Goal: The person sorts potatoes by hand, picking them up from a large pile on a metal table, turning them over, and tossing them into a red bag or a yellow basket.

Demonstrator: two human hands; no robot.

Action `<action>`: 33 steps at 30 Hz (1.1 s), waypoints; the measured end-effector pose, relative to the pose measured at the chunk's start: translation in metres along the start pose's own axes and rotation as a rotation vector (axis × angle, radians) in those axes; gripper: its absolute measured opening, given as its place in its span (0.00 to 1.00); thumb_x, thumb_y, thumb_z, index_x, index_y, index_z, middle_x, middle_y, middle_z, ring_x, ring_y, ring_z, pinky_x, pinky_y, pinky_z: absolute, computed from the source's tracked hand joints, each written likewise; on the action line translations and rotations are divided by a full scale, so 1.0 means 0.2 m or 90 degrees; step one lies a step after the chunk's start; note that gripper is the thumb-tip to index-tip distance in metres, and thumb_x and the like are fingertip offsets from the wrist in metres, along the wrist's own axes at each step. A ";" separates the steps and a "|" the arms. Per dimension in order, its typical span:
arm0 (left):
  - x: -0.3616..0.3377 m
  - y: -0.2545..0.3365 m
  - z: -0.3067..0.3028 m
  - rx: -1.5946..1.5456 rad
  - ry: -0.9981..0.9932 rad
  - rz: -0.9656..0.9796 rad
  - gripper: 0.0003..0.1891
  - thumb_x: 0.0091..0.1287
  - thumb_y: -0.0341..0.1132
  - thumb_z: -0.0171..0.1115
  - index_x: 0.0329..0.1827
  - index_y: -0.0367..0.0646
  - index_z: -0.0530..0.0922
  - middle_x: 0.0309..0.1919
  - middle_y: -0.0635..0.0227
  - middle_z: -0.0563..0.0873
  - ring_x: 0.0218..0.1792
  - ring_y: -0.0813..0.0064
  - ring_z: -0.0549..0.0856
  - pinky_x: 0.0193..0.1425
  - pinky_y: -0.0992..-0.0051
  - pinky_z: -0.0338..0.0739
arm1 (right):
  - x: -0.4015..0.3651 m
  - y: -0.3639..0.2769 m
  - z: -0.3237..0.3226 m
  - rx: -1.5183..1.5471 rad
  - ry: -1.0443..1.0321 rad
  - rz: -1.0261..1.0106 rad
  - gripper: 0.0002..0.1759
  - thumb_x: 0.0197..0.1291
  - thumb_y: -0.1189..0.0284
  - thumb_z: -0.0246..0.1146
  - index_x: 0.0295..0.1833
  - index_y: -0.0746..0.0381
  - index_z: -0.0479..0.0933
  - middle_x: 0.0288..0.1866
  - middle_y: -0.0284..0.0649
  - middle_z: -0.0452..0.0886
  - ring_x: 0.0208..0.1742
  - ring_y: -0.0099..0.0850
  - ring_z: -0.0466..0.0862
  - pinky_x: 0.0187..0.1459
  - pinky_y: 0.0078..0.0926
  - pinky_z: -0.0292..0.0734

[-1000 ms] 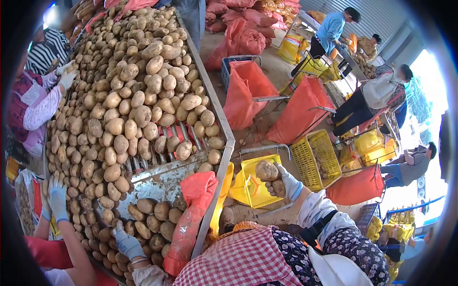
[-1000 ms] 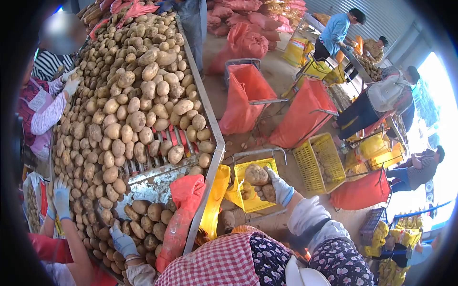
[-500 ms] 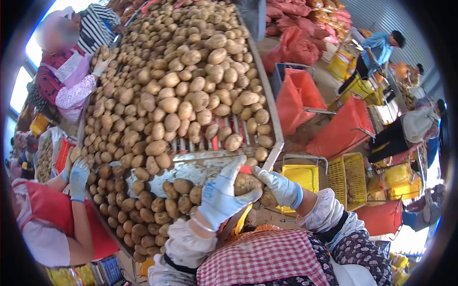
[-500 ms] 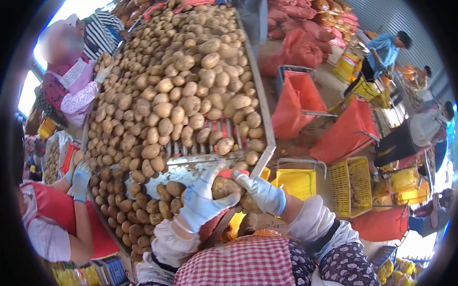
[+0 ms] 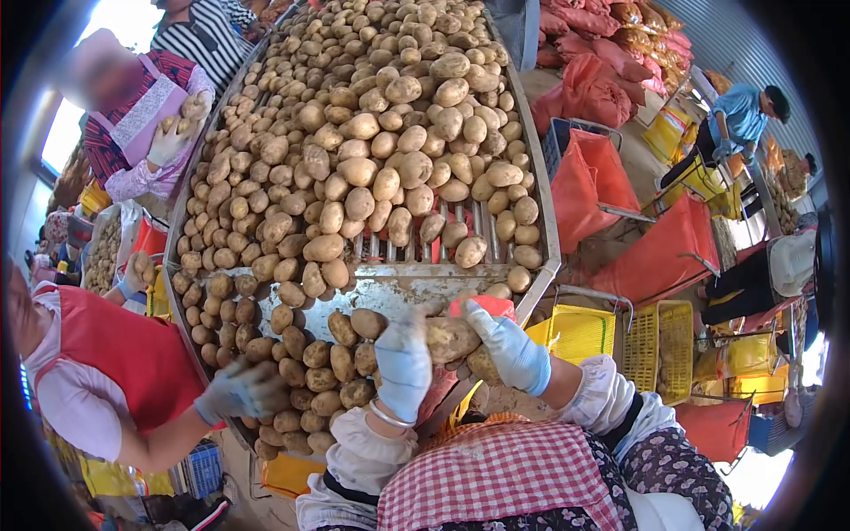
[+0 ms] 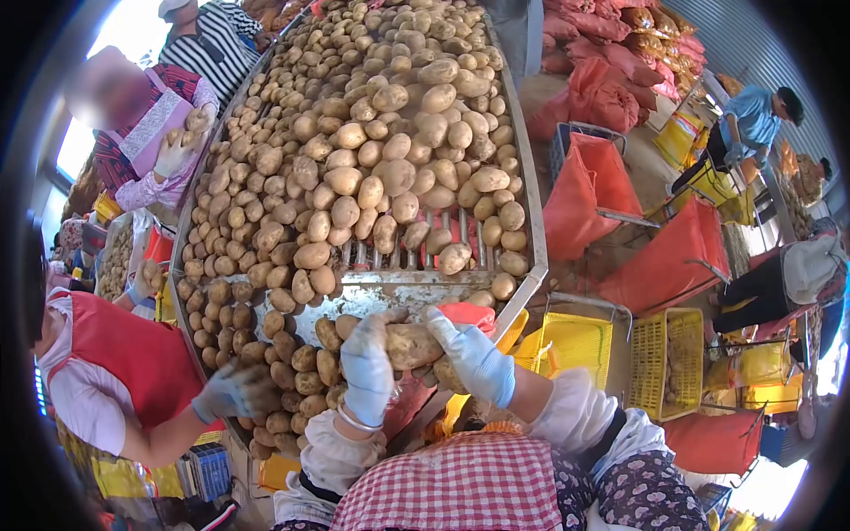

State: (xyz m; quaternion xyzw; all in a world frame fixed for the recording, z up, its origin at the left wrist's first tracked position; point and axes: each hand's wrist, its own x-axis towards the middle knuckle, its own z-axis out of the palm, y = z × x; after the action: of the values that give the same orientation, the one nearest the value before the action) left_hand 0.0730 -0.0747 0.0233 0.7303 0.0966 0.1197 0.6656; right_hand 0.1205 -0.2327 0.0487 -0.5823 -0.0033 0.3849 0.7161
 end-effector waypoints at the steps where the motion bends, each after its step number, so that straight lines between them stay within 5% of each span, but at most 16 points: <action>1: 0.01 0.00 -0.02 0.009 -0.004 -0.070 0.22 0.78 0.44 0.43 0.50 0.33 0.80 0.41 0.65 0.85 0.39 0.79 0.83 0.45 0.78 0.78 | 0.00 0.00 0.00 0.060 0.002 0.057 0.34 0.71 0.44 0.44 0.53 0.65 0.77 0.36 0.41 0.83 0.31 0.29 0.83 0.33 0.25 0.80; 2: -0.02 0.00 -0.01 -0.138 0.020 -0.130 0.24 0.79 0.46 0.40 0.52 0.33 0.79 0.42 0.64 0.85 0.41 0.78 0.82 0.47 0.78 0.77 | 0.01 0.00 0.00 0.058 0.000 0.058 0.34 0.71 0.44 0.44 0.53 0.65 0.77 0.36 0.41 0.83 0.31 0.29 0.83 0.33 0.25 0.80; 6: -0.02 0.03 0.02 -0.169 0.067 -0.062 0.25 0.78 0.48 0.41 0.56 0.33 0.76 0.46 0.62 0.84 0.45 0.77 0.82 0.51 0.77 0.77 | 0.00 -0.03 0.02 0.072 -0.016 0.092 0.35 0.71 0.43 0.44 0.53 0.65 0.77 0.37 0.41 0.83 0.31 0.28 0.82 0.35 0.24 0.79; 8: -0.02 0.00 0.00 -0.057 0.000 -0.028 0.27 0.73 0.50 0.53 0.61 0.33 0.72 0.52 0.59 0.82 0.49 0.72 0.82 0.55 0.74 0.76 | -0.01 -0.04 0.02 0.077 -0.009 0.110 0.34 0.72 0.44 0.44 0.54 0.65 0.77 0.38 0.41 0.83 0.32 0.27 0.82 0.36 0.24 0.79; 9: -0.02 0.00 0.00 -0.057 0.001 -0.028 0.27 0.73 0.50 0.53 0.61 0.33 0.72 0.52 0.59 0.82 0.49 0.72 0.82 0.55 0.74 0.76 | -0.01 -0.01 0.02 -0.007 -0.009 0.019 0.34 0.72 0.45 0.44 0.55 0.66 0.77 0.39 0.41 0.82 0.34 0.27 0.82 0.37 0.25 0.80; 11: -0.04 0.03 0.02 0.235 0.020 0.193 0.33 0.63 0.50 0.68 0.63 0.34 0.69 0.54 0.56 0.80 0.52 0.66 0.81 0.57 0.70 0.76 | 0.02 0.03 0.00 -0.090 -0.009 -0.072 0.33 0.73 0.46 0.44 0.56 0.67 0.76 0.40 0.41 0.82 0.37 0.28 0.82 0.38 0.26 0.80; 12: -0.04 0.05 0.01 0.258 0.015 0.164 0.37 0.56 0.45 0.75 0.63 0.35 0.68 0.53 0.54 0.80 0.53 0.63 0.81 0.58 0.67 0.76 | 0.03 0.05 -0.02 -0.136 -0.020 -0.093 0.32 0.73 0.48 0.45 0.56 0.67 0.76 0.41 0.41 0.81 0.39 0.29 0.82 0.40 0.27 0.80; 16: -0.02 0.06 0.03 0.283 0.036 0.263 0.32 0.58 0.42 0.73 0.61 0.35 0.70 0.50 0.54 0.81 0.50 0.64 0.82 0.56 0.68 0.77 | -0.01 0.00 0.00 -0.198 -0.008 -0.127 0.30 0.74 0.50 0.46 0.58 0.68 0.75 0.44 0.40 0.81 0.43 0.31 0.81 0.46 0.29 0.77; 20: -0.02 0.05 0.05 0.101 0.039 0.069 0.19 0.65 0.39 0.65 0.51 0.34 0.76 0.39 0.61 0.83 0.40 0.72 0.82 0.47 0.73 0.77 | 0.02 0.07 -0.04 -0.265 -0.001 -0.215 0.31 0.74 0.50 0.46 0.58 0.68 0.75 0.44 0.40 0.81 0.43 0.30 0.80 0.48 0.28 0.76; 22: 0.01 0.00 0.04 -0.034 0.057 -0.051 0.17 0.74 0.41 0.52 0.45 0.32 0.78 0.30 0.68 0.83 0.32 0.81 0.77 0.38 0.78 0.75 | 0.00 0.01 -0.01 -0.371 0.032 -0.115 0.31 0.74 0.50 0.46 0.60 0.68 0.74 0.43 0.40 0.82 0.42 0.31 0.81 0.48 0.28 0.77; 25: 0.00 0.02 0.02 -0.106 0.039 -0.083 0.20 0.77 0.43 0.42 0.51 0.37 0.79 0.38 0.68 0.84 0.39 0.81 0.81 0.43 0.79 0.76 | -0.02 -0.01 0.01 -0.172 0.016 -0.104 0.31 0.74 0.50 0.46 0.60 0.68 0.73 0.43 0.39 0.82 0.42 0.32 0.82 0.49 0.29 0.78; 26: 0.00 0.07 0.02 -0.218 0.051 -0.213 0.24 0.78 0.47 0.38 0.52 0.38 0.79 0.40 0.67 0.84 0.40 0.79 0.83 0.44 0.78 0.78 | -0.02 -0.03 0.00 -0.172 0.016 -0.104 0.31 0.74 0.50 0.46 0.60 0.68 0.73 0.43 0.39 0.82 0.42 0.32 0.82 0.49 0.29 0.78; 29: -0.01 0.04 0.04 -0.245 0.026 -0.185 0.26 0.77 0.53 0.39 0.53 0.39 0.78 0.41 0.65 0.84 0.40 0.76 0.84 0.47 0.75 0.79 | -0.02 -0.03 -0.01 -0.113 -0.012 -0.003 0.31 0.74 0.51 0.46 0.61 0.68 0.72 0.47 0.40 0.82 0.48 0.31 0.81 0.53 0.29 0.76; 32: -0.01 -0.03 0.06 -0.207 -0.010 -0.123 0.27 0.74 0.54 0.50 0.58 0.38 0.74 0.49 0.64 0.81 0.46 0.77 0.81 0.53 0.75 0.77 | 0.01 0.10 -0.06 -0.103 0.035 -0.092 0.31 0.74 0.50 0.46 0.61 0.69 0.72 0.49 0.40 0.81 0.54 0.29 0.78 0.58 0.28 0.72; 33: -0.01 -0.04 0.07 -0.114 -0.034 -0.060 0.27 0.72 0.54 0.54 0.60 0.37 0.72 0.52 0.64 0.80 0.49 0.77 0.80 0.55 0.76 0.76 | 0.01 0.14 -0.11 -0.257 0.026 -0.252 0.31 0.74 0.51 0.45 0.60 0.69 0.72 0.50 0.40 0.81 0.55 0.27 0.77 0.60 0.27 0.70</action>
State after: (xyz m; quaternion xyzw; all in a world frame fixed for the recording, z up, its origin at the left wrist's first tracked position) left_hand 0.0749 -0.0882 0.0139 0.6653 0.1018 0.0767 0.7356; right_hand 0.1167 -0.2493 0.0177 -0.7088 -0.1788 0.2173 0.6469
